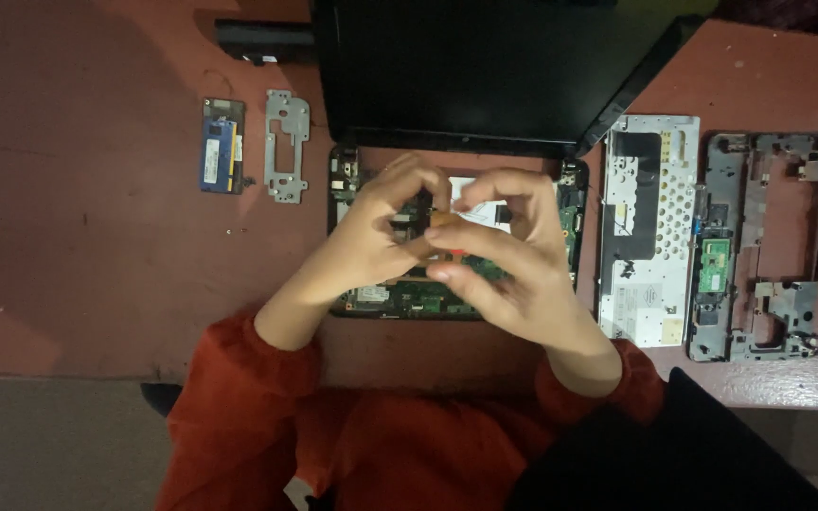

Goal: Disassembling a laptop to remove internal components like the hard drive and unscrewing internal parts using a screwdriver.

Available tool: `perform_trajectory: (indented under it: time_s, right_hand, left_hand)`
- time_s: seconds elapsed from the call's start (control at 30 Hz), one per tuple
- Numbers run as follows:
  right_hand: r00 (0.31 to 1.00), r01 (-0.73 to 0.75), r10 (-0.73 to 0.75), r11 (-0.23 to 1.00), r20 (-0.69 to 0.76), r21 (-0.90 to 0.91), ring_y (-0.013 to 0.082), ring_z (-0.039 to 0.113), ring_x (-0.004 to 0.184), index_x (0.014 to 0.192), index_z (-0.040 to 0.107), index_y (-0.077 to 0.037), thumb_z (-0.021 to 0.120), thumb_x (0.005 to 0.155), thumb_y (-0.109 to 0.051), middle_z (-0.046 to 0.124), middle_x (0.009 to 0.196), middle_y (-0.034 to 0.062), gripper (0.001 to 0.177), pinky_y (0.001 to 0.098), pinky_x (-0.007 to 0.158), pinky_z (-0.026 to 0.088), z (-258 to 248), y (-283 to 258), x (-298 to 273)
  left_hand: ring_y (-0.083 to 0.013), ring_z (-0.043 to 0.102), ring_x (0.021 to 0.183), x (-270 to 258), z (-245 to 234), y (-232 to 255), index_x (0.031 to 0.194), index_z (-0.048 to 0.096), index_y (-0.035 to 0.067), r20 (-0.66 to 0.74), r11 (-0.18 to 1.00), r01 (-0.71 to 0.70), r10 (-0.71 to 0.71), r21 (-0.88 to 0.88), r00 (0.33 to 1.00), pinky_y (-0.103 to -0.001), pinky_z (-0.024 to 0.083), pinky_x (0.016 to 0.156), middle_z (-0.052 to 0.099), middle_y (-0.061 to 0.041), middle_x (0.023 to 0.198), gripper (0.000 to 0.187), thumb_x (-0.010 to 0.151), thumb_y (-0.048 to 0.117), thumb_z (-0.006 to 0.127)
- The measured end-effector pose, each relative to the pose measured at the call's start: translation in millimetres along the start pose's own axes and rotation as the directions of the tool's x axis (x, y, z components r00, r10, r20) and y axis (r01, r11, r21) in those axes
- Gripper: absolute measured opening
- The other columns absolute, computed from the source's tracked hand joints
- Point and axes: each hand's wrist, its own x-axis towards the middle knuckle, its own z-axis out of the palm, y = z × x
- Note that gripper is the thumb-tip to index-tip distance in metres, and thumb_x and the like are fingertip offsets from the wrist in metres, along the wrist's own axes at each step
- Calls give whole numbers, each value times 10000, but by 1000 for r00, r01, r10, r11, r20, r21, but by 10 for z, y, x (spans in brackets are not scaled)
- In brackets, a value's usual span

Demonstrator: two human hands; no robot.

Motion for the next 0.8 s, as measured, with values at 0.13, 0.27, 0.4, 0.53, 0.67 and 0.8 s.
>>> perform_trajectory:
  time_s: [0.13,0.27,0.4,0.53,0.67,0.8]
  right_hand:
    - [1000,-15,15,1000,17,2,383,611,1026,1061,681,-20,630,908,-23,574,1102,198,162,491,892,509,-34,-14,33]
    - [999,10,-11,1000,34,27,414,680,1012,1026,657,34,532,880,102,650,1137,254,204,490,866,537,-62,-91,148]
    - [990,-9,10,1000,140,-4,369,589,1229,1119,637,-1,624,963,-100,496,1363,231,185,463,1088,542,-76,-124,134]
    - [995,-42,42,999,88,-2,320,631,1101,1112,599,-25,531,989,-9,559,1177,195,141,390,966,590,-12,-135,89]
    - [996,-36,33,999,79,36,402,618,1191,1150,513,59,397,1026,-21,591,1217,261,188,447,1047,566,-57,-78,76]
    - [993,-57,62,997,97,-46,344,678,1083,1101,503,13,530,988,-5,611,1221,269,117,358,883,598,-132,-117,127]
  left_hand:
    - [-317,560,1159,-37,14,-38,1198,636,123,4,995,-22,23,-94,1000,-463,390,1034,640,-64,1185,351,906,301,712]
    - [-298,598,1068,-21,-11,56,1148,675,102,-7,992,-20,19,-124,1000,-454,430,1001,678,-61,1099,193,960,140,651]
    - [-214,605,1144,17,-96,210,1082,640,126,25,994,106,-106,-8,994,-381,469,1035,659,-20,1123,206,899,168,724]
    - [-178,536,942,21,-111,174,1039,626,104,-13,999,42,-42,17,999,-311,432,849,630,-12,992,274,903,339,664]
    - [-174,617,971,36,-160,105,1033,637,61,-53,999,-33,31,-40,998,-320,473,923,665,-56,1006,335,1016,348,465]
    - [-174,597,910,42,-276,152,969,641,77,-88,997,-4,10,71,996,-312,457,865,658,-42,941,252,1004,288,507]
